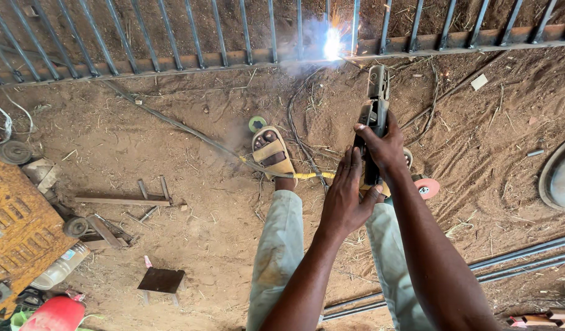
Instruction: The person welds the joints of a metal gate frame lying on the ground, using a welding electrode holder to strike arcs and lay welds along the bars. They reposition the cable and move between different joints on the frame, at one point standing to shift position before resuming welding.
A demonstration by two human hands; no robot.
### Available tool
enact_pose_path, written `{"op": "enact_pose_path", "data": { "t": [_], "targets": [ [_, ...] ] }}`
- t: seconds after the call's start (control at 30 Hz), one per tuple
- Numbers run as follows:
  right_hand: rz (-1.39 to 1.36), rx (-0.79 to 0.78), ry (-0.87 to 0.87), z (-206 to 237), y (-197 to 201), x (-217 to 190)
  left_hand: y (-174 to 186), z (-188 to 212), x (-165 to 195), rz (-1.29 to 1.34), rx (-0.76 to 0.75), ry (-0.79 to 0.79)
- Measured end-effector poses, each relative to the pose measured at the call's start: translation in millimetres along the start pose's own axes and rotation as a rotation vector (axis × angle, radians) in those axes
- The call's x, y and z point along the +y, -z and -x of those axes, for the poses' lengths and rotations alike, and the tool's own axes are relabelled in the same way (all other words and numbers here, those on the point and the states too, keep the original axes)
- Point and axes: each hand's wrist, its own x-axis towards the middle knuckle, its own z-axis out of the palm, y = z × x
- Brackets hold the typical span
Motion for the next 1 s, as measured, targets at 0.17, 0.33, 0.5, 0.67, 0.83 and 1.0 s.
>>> {"op": "enact_pose_path", "data": {
  "t": [0.17,0.33,0.5,0.67,0.83,1.0],
  "targets": [
    [-0.016,0.001,-0.014,-1.2,0.3,3.4,-0.6,0.3,-1.6,0.024,0.001,-0.003],
    [0.021,0.007,0.024,-1.5,0.4,5.6,1.2,0.6,-1.6,0.025,0.024,-0.031],
    [0.210,0.074,-0.004,-3.3,-1.7,3.8,3.5,-1.1,0.7,0.028,-0.003,0.008],
    [0.110,0.023,-0.071,-4.5,-3.8,2.4,4.2,-2.9,2.8,0.025,-0.045,0.095],
    [0.125,0.026,-0.068,-3.9,-3.8,3.3,6.2,-1.9,2.8,0.027,-0.066,0.121],
    [0.089,0.022,0.001,-2.4,-4.6,3.0,9.1,-1.5,3.8,0.046,-0.043,0.093]
  ]
}}
